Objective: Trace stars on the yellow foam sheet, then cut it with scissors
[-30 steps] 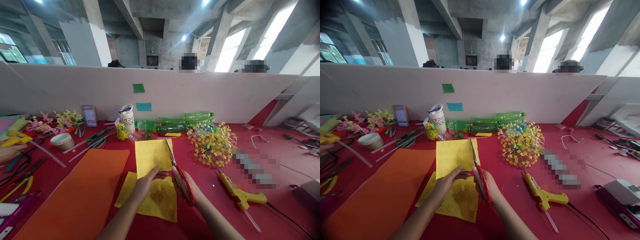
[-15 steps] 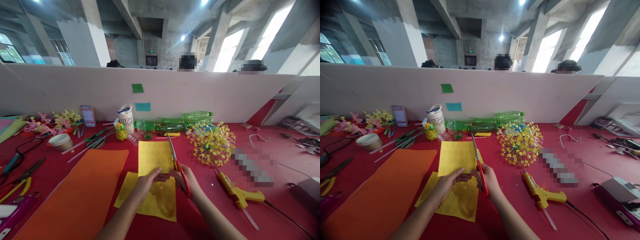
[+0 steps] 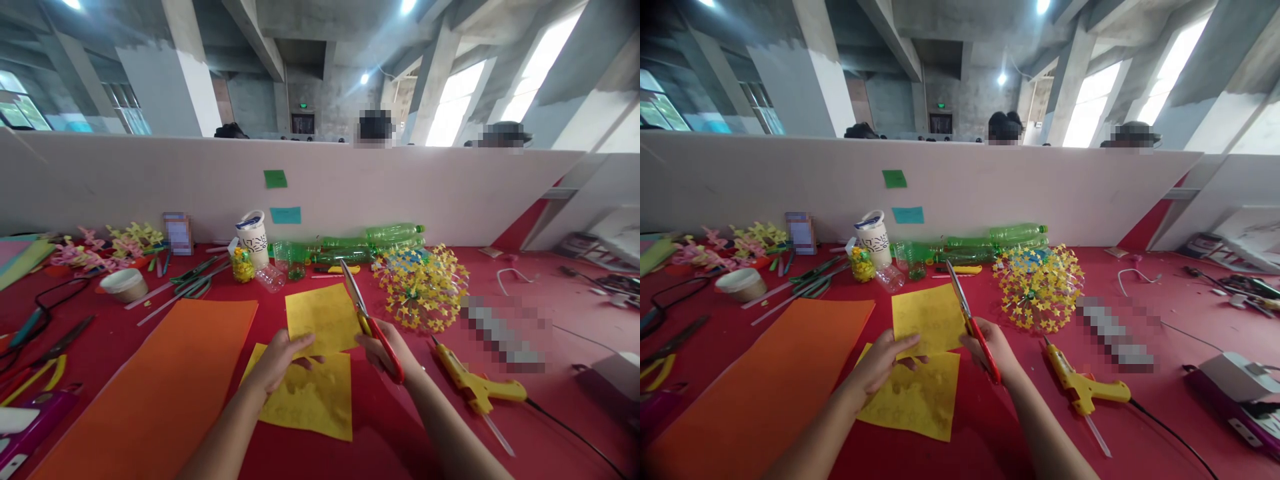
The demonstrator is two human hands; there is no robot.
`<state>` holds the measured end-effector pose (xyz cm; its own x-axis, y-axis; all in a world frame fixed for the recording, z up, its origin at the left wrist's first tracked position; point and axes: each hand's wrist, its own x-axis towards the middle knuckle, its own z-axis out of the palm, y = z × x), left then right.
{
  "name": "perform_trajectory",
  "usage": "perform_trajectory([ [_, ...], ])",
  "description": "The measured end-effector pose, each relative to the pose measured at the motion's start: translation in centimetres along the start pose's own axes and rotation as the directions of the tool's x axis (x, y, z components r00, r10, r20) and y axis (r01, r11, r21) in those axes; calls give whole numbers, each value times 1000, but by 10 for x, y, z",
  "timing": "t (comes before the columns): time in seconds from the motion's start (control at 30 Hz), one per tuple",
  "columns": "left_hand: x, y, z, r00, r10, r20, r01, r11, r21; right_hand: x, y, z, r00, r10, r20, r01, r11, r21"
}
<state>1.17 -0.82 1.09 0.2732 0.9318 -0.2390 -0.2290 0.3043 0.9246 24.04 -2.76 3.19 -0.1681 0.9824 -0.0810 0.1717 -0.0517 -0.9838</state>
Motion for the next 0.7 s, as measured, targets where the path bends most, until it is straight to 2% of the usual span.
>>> perform_trajectory([
  [0.1,4,4,0,987,121,-107,-121,993,6,0,2,-1,1000,11,5,-10,998,-61],
  [0.23,9,13,-11,923,241,-299,-270,961,-62,-3,4,-3,998,-21,61,38,954,-297],
  [0.37,12,15,-19,868,294,-401,-363,926,-106,-6,5,-2,991,-33,128,90,877,-472],
  [0.5,12,13,-20,869,307,-389,-363,929,-78,-7,5,2,982,14,190,85,861,-502],
  [0.7,7,12,-11,895,294,-337,-329,943,-52,-9,-3,12,986,55,159,19,903,-429],
])
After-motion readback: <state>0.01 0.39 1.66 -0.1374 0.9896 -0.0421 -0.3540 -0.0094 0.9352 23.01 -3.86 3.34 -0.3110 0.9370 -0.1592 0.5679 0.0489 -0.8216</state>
